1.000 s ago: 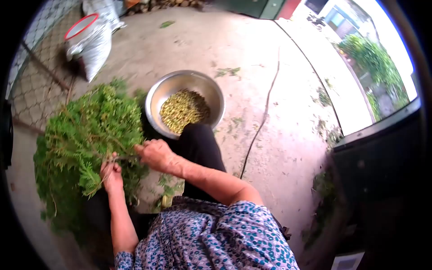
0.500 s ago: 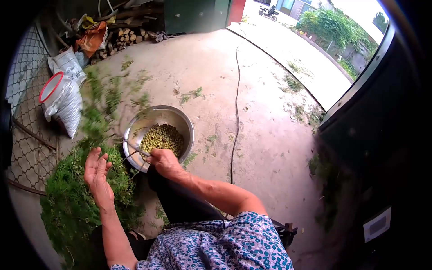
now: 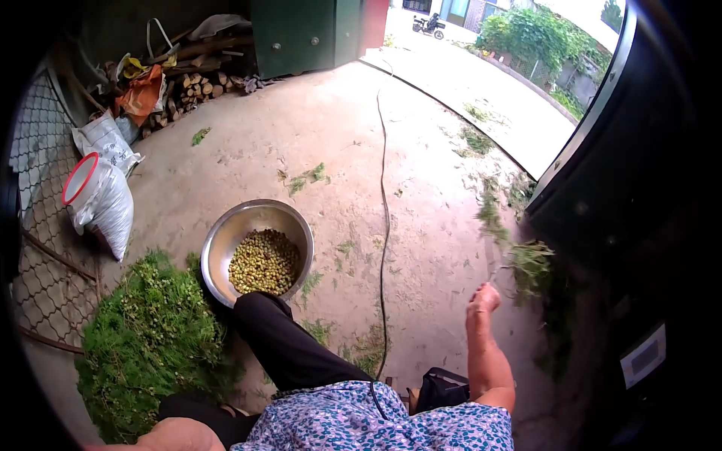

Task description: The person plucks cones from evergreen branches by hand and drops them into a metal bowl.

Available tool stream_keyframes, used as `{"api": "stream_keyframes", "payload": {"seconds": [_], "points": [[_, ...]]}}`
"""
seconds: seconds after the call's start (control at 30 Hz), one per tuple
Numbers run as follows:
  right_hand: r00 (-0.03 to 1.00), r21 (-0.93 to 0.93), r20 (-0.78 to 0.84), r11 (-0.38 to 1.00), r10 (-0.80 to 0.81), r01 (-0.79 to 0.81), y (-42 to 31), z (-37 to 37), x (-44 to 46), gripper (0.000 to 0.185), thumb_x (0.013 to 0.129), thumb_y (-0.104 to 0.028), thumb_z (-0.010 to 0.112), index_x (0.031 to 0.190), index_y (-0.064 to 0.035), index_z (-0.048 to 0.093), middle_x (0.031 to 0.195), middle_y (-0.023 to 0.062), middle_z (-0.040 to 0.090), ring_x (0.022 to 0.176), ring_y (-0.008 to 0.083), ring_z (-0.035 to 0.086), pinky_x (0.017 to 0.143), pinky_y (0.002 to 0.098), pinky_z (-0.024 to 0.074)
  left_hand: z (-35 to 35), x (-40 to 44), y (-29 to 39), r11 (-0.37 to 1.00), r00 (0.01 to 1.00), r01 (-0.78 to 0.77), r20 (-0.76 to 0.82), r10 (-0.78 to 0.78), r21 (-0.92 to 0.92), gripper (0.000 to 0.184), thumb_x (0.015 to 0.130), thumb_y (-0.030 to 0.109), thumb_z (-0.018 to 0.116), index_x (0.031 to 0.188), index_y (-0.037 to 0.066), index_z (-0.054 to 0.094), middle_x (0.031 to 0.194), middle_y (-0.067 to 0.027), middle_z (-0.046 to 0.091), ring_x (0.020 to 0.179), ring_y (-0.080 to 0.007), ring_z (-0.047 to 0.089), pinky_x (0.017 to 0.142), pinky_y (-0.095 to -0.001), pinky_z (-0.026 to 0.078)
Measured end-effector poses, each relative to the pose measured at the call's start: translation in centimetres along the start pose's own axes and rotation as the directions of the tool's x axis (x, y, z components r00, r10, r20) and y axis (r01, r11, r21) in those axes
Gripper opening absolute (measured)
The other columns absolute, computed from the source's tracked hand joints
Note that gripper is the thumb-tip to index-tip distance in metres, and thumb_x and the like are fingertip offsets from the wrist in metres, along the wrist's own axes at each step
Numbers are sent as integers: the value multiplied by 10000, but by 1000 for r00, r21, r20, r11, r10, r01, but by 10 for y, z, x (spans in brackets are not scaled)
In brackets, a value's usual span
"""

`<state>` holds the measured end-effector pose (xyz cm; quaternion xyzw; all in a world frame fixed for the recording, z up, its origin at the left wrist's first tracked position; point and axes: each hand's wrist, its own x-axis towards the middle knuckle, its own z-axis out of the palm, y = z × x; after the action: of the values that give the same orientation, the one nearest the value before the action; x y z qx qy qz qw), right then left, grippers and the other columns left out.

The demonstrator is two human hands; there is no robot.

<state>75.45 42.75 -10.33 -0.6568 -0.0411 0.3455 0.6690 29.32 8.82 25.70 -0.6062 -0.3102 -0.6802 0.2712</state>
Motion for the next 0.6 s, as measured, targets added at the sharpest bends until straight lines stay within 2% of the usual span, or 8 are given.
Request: {"api": "stream_keyframes", "payload": {"seconds": [0.1, 0.13, 0.17, 0.23, 0.3, 0.37, 0.4, 0.6], "points": [[923, -294, -88, 895, -375, 335, -82, -43, 71, 357, 771, -388, 626, 726, -47, 532, 648, 78, 562, 520, 187, 522, 445, 298, 419, -2, -8, -3, 995, 999, 38, 34, -42, 97, 471, 860, 147, 507, 1309, 175, 368, 1267, 2, 466, 1151, -156, 411, 880, -354, 309], [767, -700, -311, 682, -560, 214, -108, -45, 69, 508, 722, -477, 645, 851, 6, 557, 809, 143, 607, 720, 252, 571, 616, 349, 472, -1, -10, -2, 991, 998, 45, 38, -50, 123, 472, 860, 146, 505, 1309, 171, 366, 1266, -2, 466, 1152, -159, 411, 883, -357, 307], [775, -657, -393, 741, -495, 140, -128, -47, 62, 577, 713, -479, 642, 922, 52, 558, 929, 169, 611, 874, 283, 557, 737, 363, 451, 0, -11, -2, 988, 998, 52, 37, -58, 146, 472, 859, 145, 504, 1310, 166, 363, 1265, -5, 465, 1152, -162, 410, 885, -359, 306], [535, -841, -287, 476, -795, 257, -109, -55, 98, 493, 718, -425, 644, 900, 29, 586, 883, 154, 626, 816, 281, 566, 703, 361, 451, 1, -14, -1, 979, 996, 66, 43, -76, 193, 474, 858, 144, 501, 1310, 157, 358, 1263, -12, 465, 1152, -167, 410, 891, -365, 302], [797, -799, 12, 474, -604, 371, -77, -49, 100, 366, 733, -349, 638, 884, -18, 607, 786, 102, 628, 693, 250, 570, 597, 342, 458, 2, -17, 2, 969, 995, 77, 49, -91, 234, 476, 858, 143, 498, 1311, 148, 353, 1261, -19, 465, 1153, -173, 409, 897, -371, 299], [849, -531, 84, 697, -522, 482, 26, -26, 163, 217, 753, -240, 625, 882, -67, 614, 666, 41, 579, 556, 187, 533, 465, 314, 424, 2, -18, 6, 958, 993, 88, 54, -106, 273, 478, 857, 142, 495, 1311, 139, 348, 1259, -26, 464, 1154, -178, 408, 903, -377, 295], [977, -227, 209, 969, -50, 99, 17, -7, 79, 168, 781, -143, 584, 929, -66, 596, 657, 26, 533, 504, 147, 497, 398, 285, 378, 1, -18, 6, 953, 992, 89, 57, -110, 289, 479, 856, 141, 493, 1311, 134, 345, 1258, -29, 464, 1154, -181, 408, 906, -379, 293], [688, -335, 699, 939, 193, 78, 90, 88, -175, 201, 815, -92, 536, 985, 10, 574, 738, 58, 572, 595, 157, 568, 487, 271, 484, -8, -20, 20, 922, 991, 90, 58, -120, 377, 485, 854, 138, 484, 1313, 107, 329, 1252, -50, 463, 1155, -198, 406, 923, -396, 283]]}}
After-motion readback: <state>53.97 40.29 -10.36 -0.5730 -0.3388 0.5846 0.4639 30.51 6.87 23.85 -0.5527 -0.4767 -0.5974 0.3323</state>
